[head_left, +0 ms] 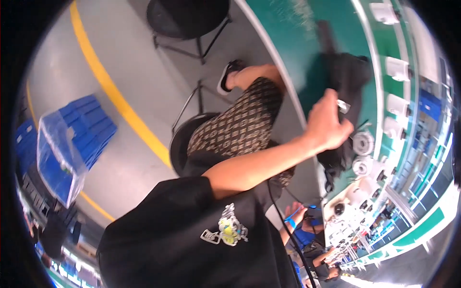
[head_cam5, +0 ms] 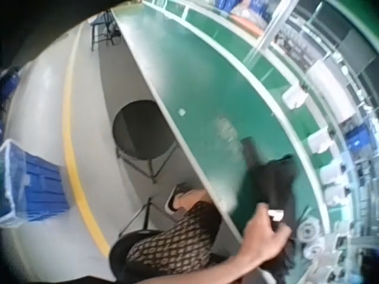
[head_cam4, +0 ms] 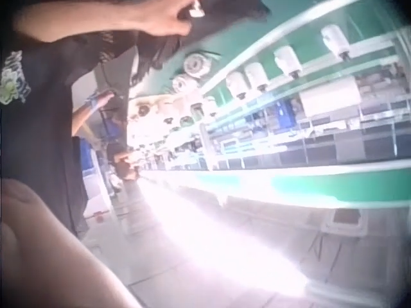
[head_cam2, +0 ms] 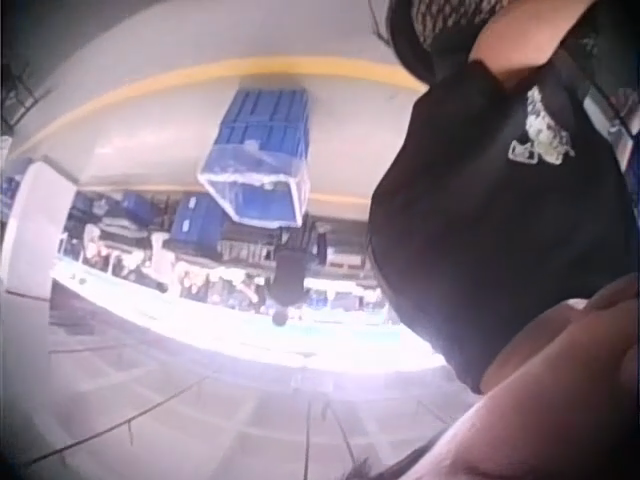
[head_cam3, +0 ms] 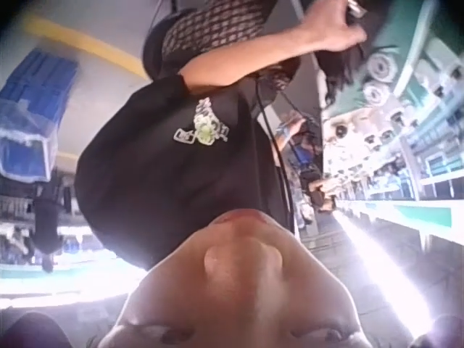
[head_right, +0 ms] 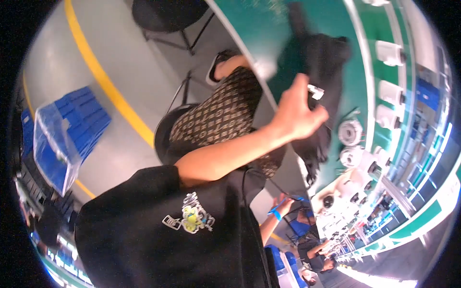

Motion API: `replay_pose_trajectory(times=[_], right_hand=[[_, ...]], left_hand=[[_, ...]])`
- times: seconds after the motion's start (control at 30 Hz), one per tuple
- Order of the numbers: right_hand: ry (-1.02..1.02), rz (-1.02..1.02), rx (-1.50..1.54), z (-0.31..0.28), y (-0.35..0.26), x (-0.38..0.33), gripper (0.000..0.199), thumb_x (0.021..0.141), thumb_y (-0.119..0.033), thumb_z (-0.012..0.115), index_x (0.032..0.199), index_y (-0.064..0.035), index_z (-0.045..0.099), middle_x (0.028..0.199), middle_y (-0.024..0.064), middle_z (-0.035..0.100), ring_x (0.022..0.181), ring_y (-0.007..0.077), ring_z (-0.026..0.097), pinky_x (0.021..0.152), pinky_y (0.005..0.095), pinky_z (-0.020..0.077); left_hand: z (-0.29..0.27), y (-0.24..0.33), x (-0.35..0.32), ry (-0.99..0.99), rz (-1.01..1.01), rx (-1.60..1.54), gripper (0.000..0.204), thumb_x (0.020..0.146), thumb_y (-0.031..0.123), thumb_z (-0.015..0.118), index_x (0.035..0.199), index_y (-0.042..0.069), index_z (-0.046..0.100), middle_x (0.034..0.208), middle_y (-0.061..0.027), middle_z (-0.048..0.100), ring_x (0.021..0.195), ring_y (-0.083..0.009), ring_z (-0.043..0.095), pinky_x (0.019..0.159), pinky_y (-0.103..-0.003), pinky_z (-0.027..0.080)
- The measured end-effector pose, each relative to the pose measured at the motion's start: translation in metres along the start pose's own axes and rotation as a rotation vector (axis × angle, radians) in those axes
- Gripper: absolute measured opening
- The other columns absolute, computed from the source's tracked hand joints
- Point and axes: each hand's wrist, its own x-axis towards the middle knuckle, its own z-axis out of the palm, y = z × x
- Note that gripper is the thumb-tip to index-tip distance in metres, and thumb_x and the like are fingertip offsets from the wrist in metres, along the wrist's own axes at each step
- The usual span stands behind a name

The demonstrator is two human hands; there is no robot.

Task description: Assembling security camera components on a production line.

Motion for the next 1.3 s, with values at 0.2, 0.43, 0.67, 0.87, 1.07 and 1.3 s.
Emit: replay_pose_trajectory(times=[0.2, 0.43, 0.67, 0.87, 1.07, 1.3], right_hand=[[0.073, -0.001, 0.208, 0.021, 0.002, -0.009, 0.054, 0.088, -0.049, 0.048, 0.126, -0.0118, 0.043, 0.128, 0.0058, 0.05, 0.114, 0.0251, 0.05, 0.081, 0.0453, 0.045], [0.123, -0.244, 0.363, 0.091, -0.037, 0.02, 0.039, 0.088, -0.026, 0.059, 0.118, -0.0034, 0.049, 0.11, 0.0088, 0.056, 0.093, 0.0171, 0.06, 0.063, 0.0274, 0.0526], [0.476, -0.238, 0.538, 0.114, -0.025, 0.054, 0.04, 0.088, -0.021, 0.057, 0.121, -0.0026, 0.044, 0.117, 0.0118, 0.051, 0.095, 0.0214, 0.057, 0.064, 0.0315, 0.0539], [0.581, -0.273, 0.75, 0.099, 0.069, 0.059, 0.041, 0.088, -0.018, 0.058, 0.123, -0.0026, 0.044, 0.124, 0.0115, 0.05, 0.1, 0.017, 0.057, 0.069, 0.0239, 0.0495], [0.474, -0.272, 0.736, 0.133, 0.059, 0.036, 0.033, 0.091, -0.016, 0.052, 0.12, -0.0022, 0.046, 0.117, 0.0074, 0.055, 0.096, 0.0138, 0.058, 0.068, 0.0217, 0.0476], [0.515, -0.238, 0.603, 0.151, 0.068, 0.038, 0.031, 0.092, -0.015, 0.05, 0.12, -0.0019, 0.047, 0.116, 0.0084, 0.057, 0.094, 0.0153, 0.06, 0.069, 0.0231, 0.0496]], left_hand=[[0.009, 0.017, 0.041, 0.189, 0.093, 0.493, 0.041, 0.069, 0.018, 0.061, 0.098, -0.001, 0.038, 0.093, -0.0211, 0.052, 0.092, -0.039, 0.054, 0.076, -0.05, 0.045], [0.039, 0.02, 0.098, 0.223, 0.359, 0.787, 0.072, 0.063, 0.05, 0.067, 0.098, -0.01, 0.053, 0.098, -0.0252, 0.058, 0.099, -0.0418, 0.053, 0.087, -0.048, 0.042], [0.0, 0.02, 0.084, 0.172, 1.201, 0.957, 0.069, 0.072, 0.034, 0.072, 0.123, -0.001, 0.04, 0.124, -0.0182, 0.039, 0.117, -0.0355, 0.034, 0.097, -0.049, 0.028], [0.13, 0.123, 0.196, -0.307, 1.308, 1.0, 0.053, 0.074, 0.022, 0.072, 0.118, -0.001, 0.051, 0.121, -0.0185, 0.044, 0.111, -0.0308, 0.045, 0.088, -0.041, 0.042], [0.209, 0.157, 0.325, -0.417, 1.178, 1.581, 0.087, 0.064, 0.052, 0.074, 0.134, 0.015, 0.04, 0.133, -0.0268, 0.03, 0.124, -0.0385, 0.032, 0.102, -0.042, 0.03], [0.258, 0.122, 0.426, -0.597, 0.919, 1.976, 0.082, 0.056, 0.035, 0.082, 0.127, 0.013, 0.048, 0.118, -0.0165, 0.055, 0.111, -0.0289, 0.052, 0.097, -0.039, 0.037]])
